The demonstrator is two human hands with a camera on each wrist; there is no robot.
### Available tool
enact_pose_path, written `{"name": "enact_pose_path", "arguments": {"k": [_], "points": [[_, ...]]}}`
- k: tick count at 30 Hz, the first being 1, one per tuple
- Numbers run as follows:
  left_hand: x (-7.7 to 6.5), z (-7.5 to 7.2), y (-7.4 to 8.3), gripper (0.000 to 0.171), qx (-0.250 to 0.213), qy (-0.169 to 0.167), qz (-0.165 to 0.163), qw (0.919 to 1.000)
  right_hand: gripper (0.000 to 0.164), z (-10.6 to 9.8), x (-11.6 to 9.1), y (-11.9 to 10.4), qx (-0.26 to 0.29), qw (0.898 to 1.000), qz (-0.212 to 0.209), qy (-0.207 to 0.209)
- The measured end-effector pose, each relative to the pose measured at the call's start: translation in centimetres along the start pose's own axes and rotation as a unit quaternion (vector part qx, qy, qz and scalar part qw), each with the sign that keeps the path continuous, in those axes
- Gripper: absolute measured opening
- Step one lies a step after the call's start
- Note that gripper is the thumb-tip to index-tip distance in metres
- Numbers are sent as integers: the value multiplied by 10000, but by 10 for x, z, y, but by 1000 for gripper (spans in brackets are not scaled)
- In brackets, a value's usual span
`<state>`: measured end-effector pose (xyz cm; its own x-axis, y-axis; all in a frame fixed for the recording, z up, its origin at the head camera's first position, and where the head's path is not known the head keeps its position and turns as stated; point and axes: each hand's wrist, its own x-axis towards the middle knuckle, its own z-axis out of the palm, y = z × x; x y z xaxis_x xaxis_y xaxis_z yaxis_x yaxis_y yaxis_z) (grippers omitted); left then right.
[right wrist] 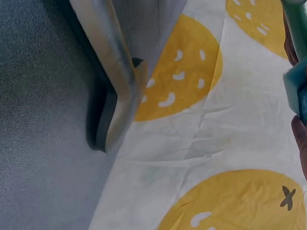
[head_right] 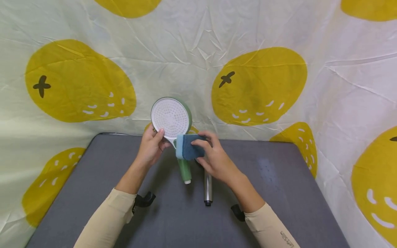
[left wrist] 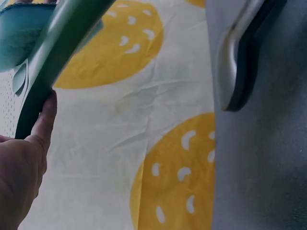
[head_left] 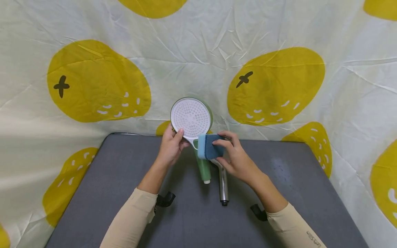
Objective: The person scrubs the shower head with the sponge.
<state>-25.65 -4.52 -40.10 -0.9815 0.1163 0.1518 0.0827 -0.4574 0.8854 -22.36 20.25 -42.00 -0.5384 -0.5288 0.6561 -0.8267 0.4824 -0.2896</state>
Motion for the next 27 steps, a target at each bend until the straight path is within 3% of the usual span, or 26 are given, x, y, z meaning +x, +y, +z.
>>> {"name": "enact_pose_path", "arguments": {"k": [5,11,15,19,27], "points": [[1,-1,3,45,-278,232,260,9990,63,0,-7,-6,71,9981,-37,-605],[3,-2,6,40,-585,666,512,9947,65,7,-32,-13,-158,9936,-262,-1088],[4,0,5,37,-714,850,581,9921,64,12,-48,-16,-154,9935,-520,-1005],[4,5,5,38,-830,862,476,9917,36,13,-55,-16,-33,9939,-668,-873],[4,17,3,40,-988,619,402,9924,36,17,-37,-10,-176,9977,-454,-475]]}}
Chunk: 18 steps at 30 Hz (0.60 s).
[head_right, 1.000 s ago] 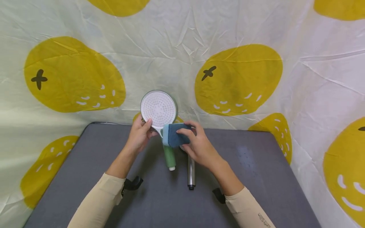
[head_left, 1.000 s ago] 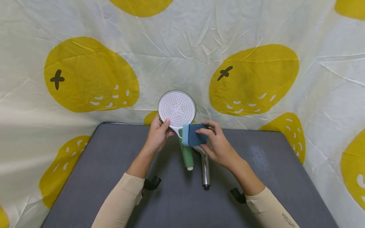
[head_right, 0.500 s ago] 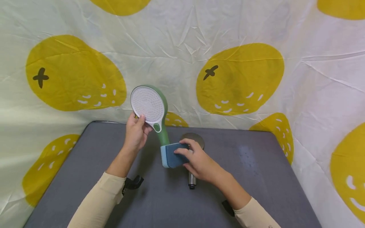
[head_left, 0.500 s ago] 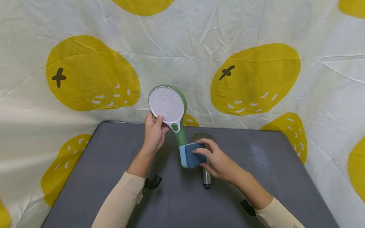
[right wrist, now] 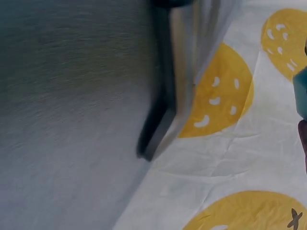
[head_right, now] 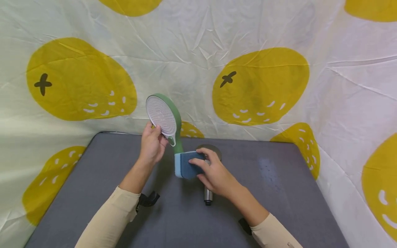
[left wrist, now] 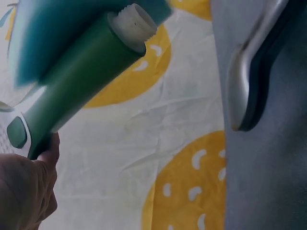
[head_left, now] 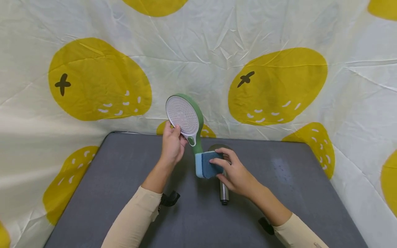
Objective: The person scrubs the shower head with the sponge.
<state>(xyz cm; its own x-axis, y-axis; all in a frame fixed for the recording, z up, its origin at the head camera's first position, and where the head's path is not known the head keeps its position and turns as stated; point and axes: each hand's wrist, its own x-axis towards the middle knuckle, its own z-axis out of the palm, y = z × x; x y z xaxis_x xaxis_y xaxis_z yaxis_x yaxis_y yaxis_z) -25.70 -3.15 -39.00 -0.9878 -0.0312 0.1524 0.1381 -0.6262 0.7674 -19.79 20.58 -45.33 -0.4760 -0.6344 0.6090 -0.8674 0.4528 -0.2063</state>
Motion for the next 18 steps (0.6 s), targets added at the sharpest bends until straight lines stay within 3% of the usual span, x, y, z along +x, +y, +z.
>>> {"name": "enact_pose_path", "arguments": {"k": [5,12,18], "points": [[2,2,-4,43,-85,99,32,9999,58,5,18,4,-184,9990,263,322],[2,2,-9,46,197,381,97,9990,63,4,35,5,-700,9938,255,825],[-1,-2,-6,32,491,325,-410,9974,64,-5,40,1,-750,9923,277,948]]}}
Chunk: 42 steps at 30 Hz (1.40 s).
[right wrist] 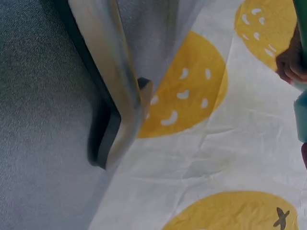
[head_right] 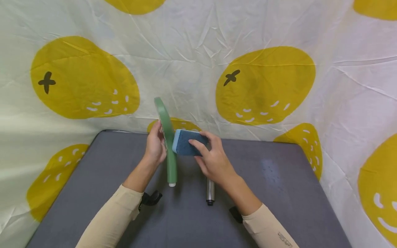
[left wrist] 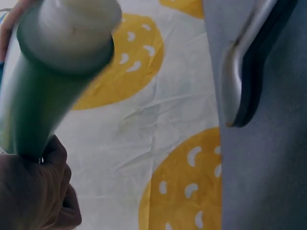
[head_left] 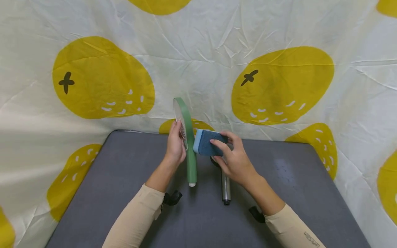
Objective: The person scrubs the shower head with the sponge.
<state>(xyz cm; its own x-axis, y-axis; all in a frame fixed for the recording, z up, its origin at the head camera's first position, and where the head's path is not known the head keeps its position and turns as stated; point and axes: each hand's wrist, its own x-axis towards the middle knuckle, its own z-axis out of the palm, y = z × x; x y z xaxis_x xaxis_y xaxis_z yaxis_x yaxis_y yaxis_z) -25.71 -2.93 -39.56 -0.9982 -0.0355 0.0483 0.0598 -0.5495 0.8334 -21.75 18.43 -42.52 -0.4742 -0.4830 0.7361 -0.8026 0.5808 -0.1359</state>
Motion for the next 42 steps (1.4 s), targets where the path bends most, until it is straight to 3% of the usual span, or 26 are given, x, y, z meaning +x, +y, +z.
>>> {"name": "enact_pose_path", "arguments": {"k": [3,6,12,14,19,23,26,32,35,39,42], "points": [[-1,-3,0,36,238,-59,-235,9994,48,-7,-3,0,88,9997,211,-120],[-2,-6,-1,49,409,-145,-193,9989,42,-13,-8,3,158,9987,445,-201],[-1,-9,-3,107,437,-483,-79,9978,66,-19,-21,10,177,9971,693,-253],[-1,-10,-3,102,486,-450,-172,9977,70,-19,-25,12,168,9968,737,-241],[-1,-11,-2,66,855,-249,-413,9952,71,-23,-34,15,200,9956,892,-219],[-1,-11,-4,60,968,-62,-694,9929,72,-25,-39,14,222,9949,944,-265],[0,-10,-6,58,743,73,-713,9947,73,-27,-42,15,216,9953,901,-265],[1,-13,-12,42,1211,367,-571,9903,75,-30,-46,17,166,9959,861,-225],[1,-15,-15,35,1248,205,-512,9907,72,-32,-47,20,189,9965,792,-210],[-1,-18,-18,29,946,-255,-553,9937,46,-36,-45,24,243,9974,638,-233],[-4,-19,-19,31,751,-528,-603,9939,47,-38,-40,29,219,9979,484,-382]]}}
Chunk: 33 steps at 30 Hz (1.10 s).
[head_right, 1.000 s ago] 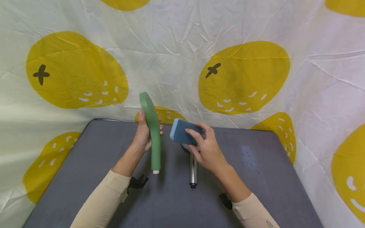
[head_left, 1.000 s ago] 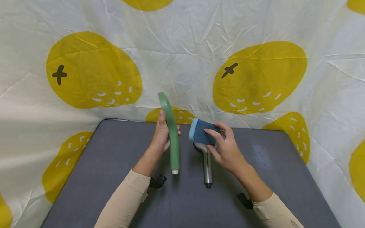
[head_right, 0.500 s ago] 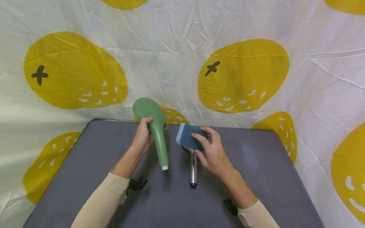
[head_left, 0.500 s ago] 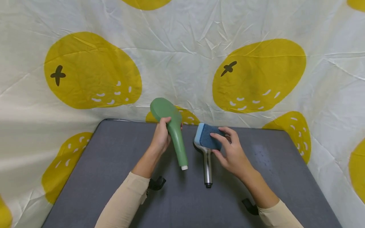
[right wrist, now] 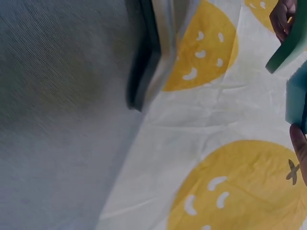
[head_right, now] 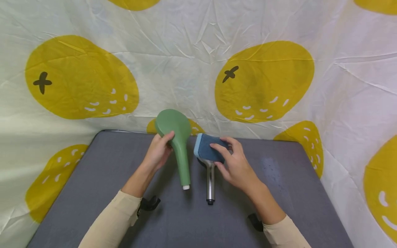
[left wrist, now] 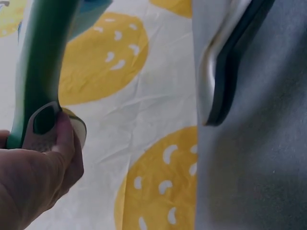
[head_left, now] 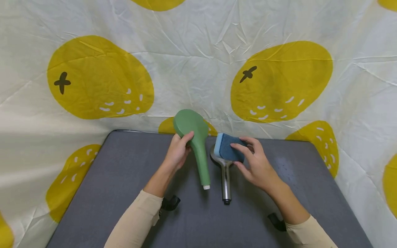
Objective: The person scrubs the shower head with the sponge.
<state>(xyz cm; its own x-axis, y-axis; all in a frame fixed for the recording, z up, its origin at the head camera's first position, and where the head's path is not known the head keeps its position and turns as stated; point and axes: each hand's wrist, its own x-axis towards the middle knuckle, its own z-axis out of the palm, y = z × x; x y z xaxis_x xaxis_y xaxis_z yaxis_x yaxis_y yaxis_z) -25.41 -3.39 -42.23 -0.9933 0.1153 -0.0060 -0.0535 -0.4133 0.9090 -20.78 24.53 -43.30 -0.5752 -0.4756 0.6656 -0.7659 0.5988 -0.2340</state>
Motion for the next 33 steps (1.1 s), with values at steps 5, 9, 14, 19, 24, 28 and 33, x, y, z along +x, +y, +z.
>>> {"name": "enact_pose_path", "arguments": {"k": [5,9,14,19,24,28,33], "points": [[-4,3,-1,38,159,-280,17,9995,45,-8,16,3,-105,9985,-334,-425],[-5,6,-2,40,264,-326,-38,9991,61,-12,30,-2,-206,9947,-416,-921],[-4,10,-5,39,198,-189,-164,9995,65,-15,44,-11,-308,9890,-534,-1345],[-3,12,-1,38,118,-121,-166,9997,66,-21,48,-23,-474,9796,-750,-1805],[-2,12,1,39,293,-75,-130,9995,63,-25,34,-42,-681,9635,-1083,-2350],[-3,13,2,39,463,-2,-140,9988,60,-26,20,-54,-638,9528,-1416,-2608],[-4,14,1,38,561,3,-78,9984,61,-26,14,-62,-754,9481,-1662,-2604]]}}
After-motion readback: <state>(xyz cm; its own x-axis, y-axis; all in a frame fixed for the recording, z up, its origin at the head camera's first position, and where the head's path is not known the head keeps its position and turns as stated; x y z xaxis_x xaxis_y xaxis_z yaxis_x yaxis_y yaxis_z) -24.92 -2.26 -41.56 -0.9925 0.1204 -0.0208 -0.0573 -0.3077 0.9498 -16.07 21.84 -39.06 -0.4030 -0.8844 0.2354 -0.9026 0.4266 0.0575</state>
